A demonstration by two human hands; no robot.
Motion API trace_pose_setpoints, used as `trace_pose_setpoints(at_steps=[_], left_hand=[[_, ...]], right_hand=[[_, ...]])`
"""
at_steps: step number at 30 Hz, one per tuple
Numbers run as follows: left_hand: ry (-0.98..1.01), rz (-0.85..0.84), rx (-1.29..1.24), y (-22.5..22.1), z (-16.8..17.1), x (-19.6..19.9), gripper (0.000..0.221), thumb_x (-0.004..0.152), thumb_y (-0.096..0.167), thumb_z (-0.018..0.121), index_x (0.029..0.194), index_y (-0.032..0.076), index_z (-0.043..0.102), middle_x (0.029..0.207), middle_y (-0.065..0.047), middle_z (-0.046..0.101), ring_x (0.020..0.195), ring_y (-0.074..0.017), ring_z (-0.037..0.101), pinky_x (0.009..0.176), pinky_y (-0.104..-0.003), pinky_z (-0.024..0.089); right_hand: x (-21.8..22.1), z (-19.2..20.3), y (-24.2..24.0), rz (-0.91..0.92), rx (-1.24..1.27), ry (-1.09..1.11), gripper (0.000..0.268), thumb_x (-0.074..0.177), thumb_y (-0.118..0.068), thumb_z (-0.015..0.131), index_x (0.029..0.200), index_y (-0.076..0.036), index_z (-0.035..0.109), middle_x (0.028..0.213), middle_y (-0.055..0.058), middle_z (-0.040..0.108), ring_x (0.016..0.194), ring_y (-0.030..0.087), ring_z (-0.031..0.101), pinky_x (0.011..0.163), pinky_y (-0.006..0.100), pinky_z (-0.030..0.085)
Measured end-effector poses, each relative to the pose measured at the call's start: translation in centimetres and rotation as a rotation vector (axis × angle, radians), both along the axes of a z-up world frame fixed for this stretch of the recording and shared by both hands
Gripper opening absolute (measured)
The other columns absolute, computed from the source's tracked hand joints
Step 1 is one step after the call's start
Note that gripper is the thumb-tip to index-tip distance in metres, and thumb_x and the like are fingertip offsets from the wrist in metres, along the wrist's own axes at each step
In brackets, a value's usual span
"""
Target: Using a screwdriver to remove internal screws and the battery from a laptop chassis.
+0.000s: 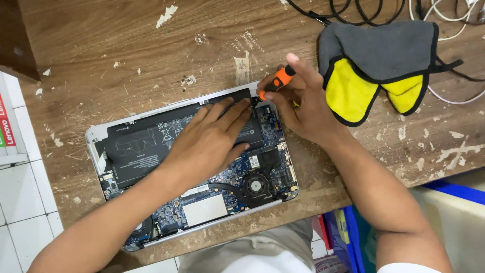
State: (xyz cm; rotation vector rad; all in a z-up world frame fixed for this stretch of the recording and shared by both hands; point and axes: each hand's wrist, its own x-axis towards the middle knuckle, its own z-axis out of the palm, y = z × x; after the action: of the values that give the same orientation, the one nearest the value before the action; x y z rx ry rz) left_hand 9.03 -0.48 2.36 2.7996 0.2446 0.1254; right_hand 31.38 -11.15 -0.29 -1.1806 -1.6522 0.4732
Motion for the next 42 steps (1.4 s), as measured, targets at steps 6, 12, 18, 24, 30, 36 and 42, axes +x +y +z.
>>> trace_pose_setpoints(at_steps=[6, 12, 18, 24, 30, 36, 42], left_hand=[[-0.028, -0.013, 0.048, 0.1, -0.4, -0.2, 0.059, 0.098, 0.038, 0.061, 0.142, -0.001, 0.054, 0.15, -0.016, 0.053, 0.133, -0.0368, 0.049, 0.101, -0.046, 0.043], [-0.031, -0.014, 0.054, 0.2, -0.3, -0.3, 0.061, 0.097, 0.038, 0.062, 0.143, -0.001, 0.053, 0.15, -0.014, 0.053, 0.134, -0.0358, 0.048, 0.104, -0.047, 0.042], [-0.03, -0.016, 0.024, 0.2, -0.7, -0.4, 0.062, 0.097, 0.037, 0.062, 0.144, -0.001, 0.051, 0.145, -0.015, 0.055, 0.134, -0.0373, 0.047, 0.105, -0.05, 0.041], [-0.044, -0.026, 0.089, 0.2, -1.1, -0.6, 0.064, 0.098, 0.041, 0.06, 0.147, 0.001, 0.05, 0.153, -0.014, 0.051, 0.135, -0.0359, 0.047, 0.107, -0.048, 0.04], [-0.084, -0.023, 0.079, 0.2, -1.3, -0.7, 0.061, 0.099, 0.041, 0.058, 0.144, 0.0, 0.053, 0.149, -0.013, 0.054, 0.138, -0.0352, 0.046, 0.109, -0.047, 0.038], [-0.061, -0.019, 0.082, 0.1, -1.7, -0.8, 0.059, 0.101, 0.043, 0.055, 0.141, 0.0, 0.055, 0.149, -0.014, 0.054, 0.139, -0.036, 0.045, 0.11, -0.049, 0.039], [-0.051, -0.008, 0.106, -0.1, -2.0, -0.8, 0.062, 0.1, 0.043, 0.053, 0.147, 0.002, 0.05, 0.155, -0.012, 0.049, 0.141, -0.0342, 0.043, 0.111, -0.048, 0.036]], right_hand=[[0.0, -0.2, 0.2, 0.011, -0.015, -0.023, 0.069, 0.112, 0.01, 0.055, 0.158, -0.021, 0.015, 0.121, 0.03, 0.062, 0.113, 0.036, 0.071, 0.093, 0.036, 0.065], [0.4, 0.3, 0.4, 0.152, -0.041, 0.012, 0.074, 0.11, 0.014, 0.054, 0.16, -0.026, 0.016, 0.13, 0.028, 0.063, 0.117, 0.033, 0.071, 0.099, 0.036, 0.065], [1.0, 0.2, -0.1, 0.174, -0.07, -0.175, 0.049, 0.11, 0.01, 0.049, 0.145, -0.014, 0.026, 0.137, 0.024, 0.064, 0.129, 0.033, 0.068, 0.112, 0.04, 0.056], [0.8, -1.6, -0.3, -0.1, -0.01, -0.28, 0.078, 0.103, 0.004, 0.084, 0.158, -0.02, 0.034, 0.1, 0.007, 0.061, 0.084, 0.02, 0.052, 0.074, 0.033, 0.048], [-0.4, 2.3, 0.9, 0.214, -0.028, -0.018, 0.068, 0.108, 0.018, 0.052, 0.154, -0.026, 0.028, 0.145, 0.026, 0.053, 0.131, 0.035, 0.068, 0.108, 0.039, 0.061], [-0.6, -1.1, 0.7, -0.152, 0.141, -0.276, 0.094, 0.102, 0.008, 0.087, 0.163, -0.03, 0.028, 0.092, 0.003, 0.052, 0.081, 0.019, 0.043, 0.072, 0.034, 0.043], [-0.5, 1.7, 1.1, 0.208, 0.014, 0.015, 0.058, 0.108, 0.015, 0.052, 0.147, -0.018, 0.025, 0.135, 0.028, 0.06, 0.127, 0.033, 0.067, 0.102, 0.033, 0.061]])
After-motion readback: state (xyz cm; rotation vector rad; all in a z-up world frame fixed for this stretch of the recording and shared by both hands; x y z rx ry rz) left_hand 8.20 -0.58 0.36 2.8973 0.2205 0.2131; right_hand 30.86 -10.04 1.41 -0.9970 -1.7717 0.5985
